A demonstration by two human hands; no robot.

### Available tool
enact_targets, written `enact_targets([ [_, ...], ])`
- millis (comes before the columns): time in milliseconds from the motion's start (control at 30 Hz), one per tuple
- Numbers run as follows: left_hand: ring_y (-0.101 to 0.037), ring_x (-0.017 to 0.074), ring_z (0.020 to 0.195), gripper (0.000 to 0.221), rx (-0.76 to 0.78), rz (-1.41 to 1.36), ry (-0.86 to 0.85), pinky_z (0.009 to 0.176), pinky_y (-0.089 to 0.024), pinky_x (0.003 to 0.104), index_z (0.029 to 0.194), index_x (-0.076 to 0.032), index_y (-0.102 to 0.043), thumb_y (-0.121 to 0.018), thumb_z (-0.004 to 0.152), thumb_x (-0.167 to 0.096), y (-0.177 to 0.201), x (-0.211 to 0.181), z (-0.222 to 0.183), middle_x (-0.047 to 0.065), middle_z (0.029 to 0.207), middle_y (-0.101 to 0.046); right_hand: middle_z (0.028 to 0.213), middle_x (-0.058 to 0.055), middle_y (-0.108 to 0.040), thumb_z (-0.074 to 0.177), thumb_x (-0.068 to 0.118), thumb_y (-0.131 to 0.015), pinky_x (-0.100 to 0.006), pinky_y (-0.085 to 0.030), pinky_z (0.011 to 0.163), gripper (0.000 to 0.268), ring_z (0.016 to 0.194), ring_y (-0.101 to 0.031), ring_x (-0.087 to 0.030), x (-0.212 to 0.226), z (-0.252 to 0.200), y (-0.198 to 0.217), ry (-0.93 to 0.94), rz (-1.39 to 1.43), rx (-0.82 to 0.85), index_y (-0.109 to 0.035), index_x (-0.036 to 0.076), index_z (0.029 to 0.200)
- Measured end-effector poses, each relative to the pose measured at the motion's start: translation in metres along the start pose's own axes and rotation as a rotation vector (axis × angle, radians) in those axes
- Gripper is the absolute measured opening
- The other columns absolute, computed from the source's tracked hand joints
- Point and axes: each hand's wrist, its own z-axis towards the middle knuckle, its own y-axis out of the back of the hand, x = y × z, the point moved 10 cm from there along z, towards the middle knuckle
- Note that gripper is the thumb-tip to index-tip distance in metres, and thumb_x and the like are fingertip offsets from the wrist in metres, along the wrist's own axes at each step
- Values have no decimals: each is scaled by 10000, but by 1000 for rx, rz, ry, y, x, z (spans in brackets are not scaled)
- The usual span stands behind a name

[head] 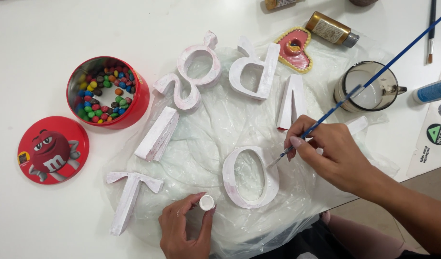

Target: Painting the edges of a 3D letter 'O' with white paint on a craft table.

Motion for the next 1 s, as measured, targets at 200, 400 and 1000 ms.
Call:
enact_targets([
  [200, -713, 145, 928, 216, -1, 28, -14, 891, -540, 275, 1069, -157, -780, -876, 876, -156, 0, 0, 0, -63, 1047, -806, 878, -6, -747, 1086, 220, -504, -219, -503, 530, 363, 645, -701, -94, 1, 1, 8, 35, 4, -73, -764, 46, 900],
  [400, -723, 185, 975, 234, 40, 28, -72, 964, -541, 326, 1109, -151, -777, -869, 894, -170, 4, -6, 6, -35, 1090, -801, 1004, -25, -757, 1107, 190, -504, -241, -627, 657, 292, 823, -782, -122, 22, -22, 6, 125, -122, -157, -746, 50, 1021],
  [1000, -703, 168, 1056, 263, 120, -38, -105, 983, -463, 343, 1132, -160, -748, -842, 902, -76, 3, -12, 7, -42, 1161, -813, 924, -52, -685, 1066, 128, -582, -295, -515, 553, 90, 680, -649, -199, 109, -46, -94, 549, 31, 227, -653, 76, 1084],
])
